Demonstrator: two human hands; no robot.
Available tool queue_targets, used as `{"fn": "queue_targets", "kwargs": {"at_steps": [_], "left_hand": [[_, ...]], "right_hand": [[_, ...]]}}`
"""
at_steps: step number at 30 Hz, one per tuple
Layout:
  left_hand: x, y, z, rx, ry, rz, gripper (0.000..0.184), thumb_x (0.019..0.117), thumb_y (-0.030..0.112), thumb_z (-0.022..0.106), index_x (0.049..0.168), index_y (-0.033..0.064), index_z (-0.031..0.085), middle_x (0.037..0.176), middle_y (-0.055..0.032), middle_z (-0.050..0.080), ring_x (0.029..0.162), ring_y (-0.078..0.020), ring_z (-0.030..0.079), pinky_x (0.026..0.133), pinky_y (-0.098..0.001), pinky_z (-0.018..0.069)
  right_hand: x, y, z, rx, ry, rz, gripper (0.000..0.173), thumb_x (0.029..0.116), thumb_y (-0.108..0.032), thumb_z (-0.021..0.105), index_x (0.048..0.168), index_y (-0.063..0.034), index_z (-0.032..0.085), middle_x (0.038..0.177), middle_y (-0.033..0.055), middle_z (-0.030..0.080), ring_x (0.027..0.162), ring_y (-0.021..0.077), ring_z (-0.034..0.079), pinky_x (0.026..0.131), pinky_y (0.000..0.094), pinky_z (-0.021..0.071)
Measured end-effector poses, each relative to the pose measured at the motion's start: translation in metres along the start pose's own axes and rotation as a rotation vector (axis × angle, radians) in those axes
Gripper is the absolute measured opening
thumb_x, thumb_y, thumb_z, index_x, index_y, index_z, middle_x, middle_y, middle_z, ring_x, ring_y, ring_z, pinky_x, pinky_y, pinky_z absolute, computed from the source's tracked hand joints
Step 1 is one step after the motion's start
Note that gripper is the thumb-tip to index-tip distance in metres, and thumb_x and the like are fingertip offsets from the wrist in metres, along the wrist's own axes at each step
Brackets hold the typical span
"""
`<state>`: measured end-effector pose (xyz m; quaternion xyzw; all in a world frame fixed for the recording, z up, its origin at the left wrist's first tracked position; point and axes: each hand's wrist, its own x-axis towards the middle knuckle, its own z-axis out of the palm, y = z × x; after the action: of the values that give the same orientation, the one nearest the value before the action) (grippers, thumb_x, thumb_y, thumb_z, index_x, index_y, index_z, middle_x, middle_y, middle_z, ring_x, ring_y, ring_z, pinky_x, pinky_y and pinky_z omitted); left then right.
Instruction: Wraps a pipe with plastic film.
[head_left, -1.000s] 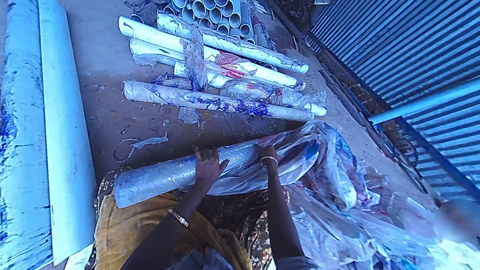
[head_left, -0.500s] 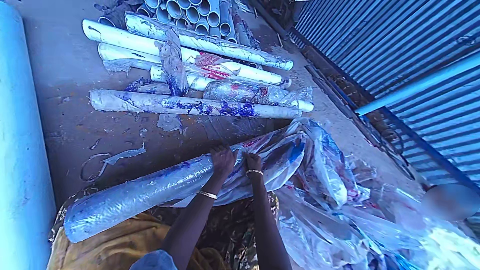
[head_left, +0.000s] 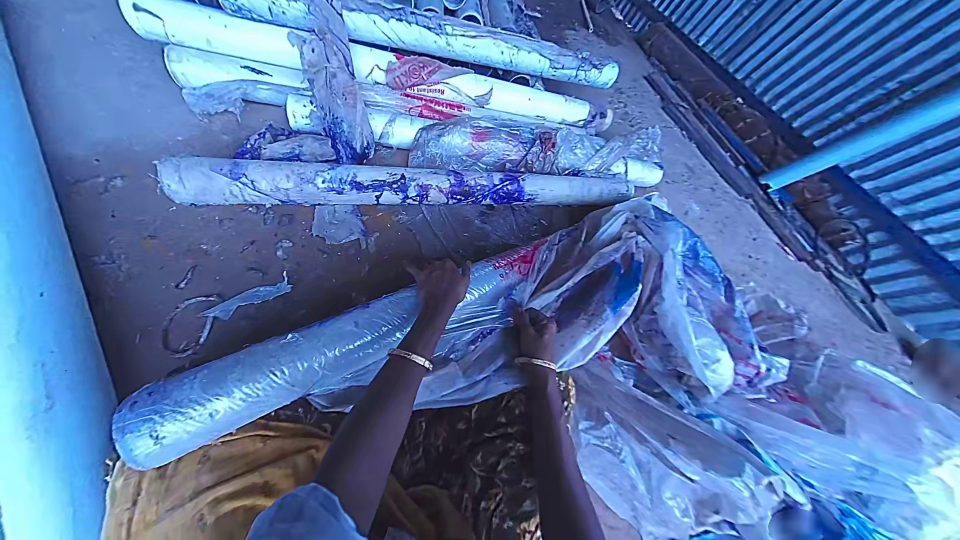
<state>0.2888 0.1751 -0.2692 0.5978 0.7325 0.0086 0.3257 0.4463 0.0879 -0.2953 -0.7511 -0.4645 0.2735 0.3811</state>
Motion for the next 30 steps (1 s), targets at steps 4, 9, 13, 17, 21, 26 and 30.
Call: {"fn": "queue_targets", "kwargs": {"at_steps": [4,9,13,17,21,26,30], "left_hand": [[-0.003,-0.001,0.003,-0.006,0.017,0.029,0.07,0.1064,0.059,0.038,0.125,-0.0022,0.066,0.135,-0.0259,0.062,0.14,-0.0431,0.047,0.119,-0.0703,0.011],[0.024,-0.035,-0.017,-0.375,0.011,0.279,0.061,0.1107,0.047,0.038,0.132,-0.0051,0.062,0.128,-0.0291,0.064,0.126,-0.0452,0.059,0.109,-0.0666,0.0369],[0.032,-0.086,-0.035,-0.265,-0.201,0.416,0.061,0.1108,0.045,0.04,0.135,-0.0075,0.059,0.136,-0.0315,0.06,0.132,-0.0453,0.054,0.111,-0.063,0.0369],[-0.009,-0.096,-0.06,-0.111,-0.335,0.338,0.068,0.1072,0.05,0.047,0.154,0.001,0.042,0.153,-0.0261,0.048,0.146,-0.0409,0.041,0.119,-0.0629,0.0243],[-0.012,-0.133,-0.075,-0.086,-0.412,0.324,0.066,0.1073,0.042,0.052,0.153,-0.0038,0.04,0.153,-0.0301,0.045,0.146,-0.042,0.04,0.12,-0.0574,0.0261],[-0.011,-0.167,-0.075,-0.004,-0.436,0.267,0.077,0.0944,0.045,0.073,0.148,-0.0031,0.045,0.144,-0.0287,0.053,0.137,-0.0401,0.05,0.115,-0.0558,0.0354],[-0.037,-0.156,-0.062,0.221,-0.284,0.217,0.1,0.0806,0.065,0.078,0.151,0.0014,0.045,0.138,-0.0269,0.059,0.131,-0.0418,0.056,0.109,-0.0617,0.0419]], "right_hand": [[-0.005,0.006,-0.005,-0.107,-0.017,-0.005,0.032,0.0997,-0.012,0.063,0.071,0.0007,0.056,0.063,0.0027,0.049,0.06,0.0126,0.049,0.065,0.036,0.0432],[-0.01,-0.007,-0.01,-0.072,-0.035,-0.091,0.019,0.0997,-0.007,0.061,0.101,0.0109,0.069,0.091,0.0196,0.07,0.085,0.0224,0.065,0.085,0.0419,0.0512],[-0.024,-0.028,-0.004,-0.01,-0.03,-0.19,0.021,0.0985,-0.006,0.063,0.107,0.0118,0.068,0.097,0.0219,0.071,0.088,0.0235,0.069,0.086,0.0412,0.0547],[-0.03,-0.041,0.006,0.113,-0.071,-0.222,0.021,0.0979,0.0,0.062,0.111,0.0159,0.065,0.099,0.0257,0.07,0.083,0.0234,0.071,0.081,0.0367,0.0586],[-0.014,-0.054,-0.016,-0.058,0.008,-0.283,0.025,0.0982,-0.005,0.064,0.116,0.0129,0.066,0.109,0.0274,0.071,0.097,0.0332,0.072,0.089,0.0452,0.057],[0.075,-0.075,-0.09,-0.535,0.171,-0.214,0.031,0.1021,-0.006,0.055,0.13,0.0034,0.065,0.133,0.0311,0.062,0.128,0.0488,0.056,0.109,0.0586,0.042],[0.143,-0.079,-0.133,-0.639,0.148,-0.153,0.035,0.1001,-0.006,0.06,0.135,-0.0019,0.063,0.138,0.0302,0.058,0.135,0.0491,0.05,0.109,0.0624,0.0413]]}}
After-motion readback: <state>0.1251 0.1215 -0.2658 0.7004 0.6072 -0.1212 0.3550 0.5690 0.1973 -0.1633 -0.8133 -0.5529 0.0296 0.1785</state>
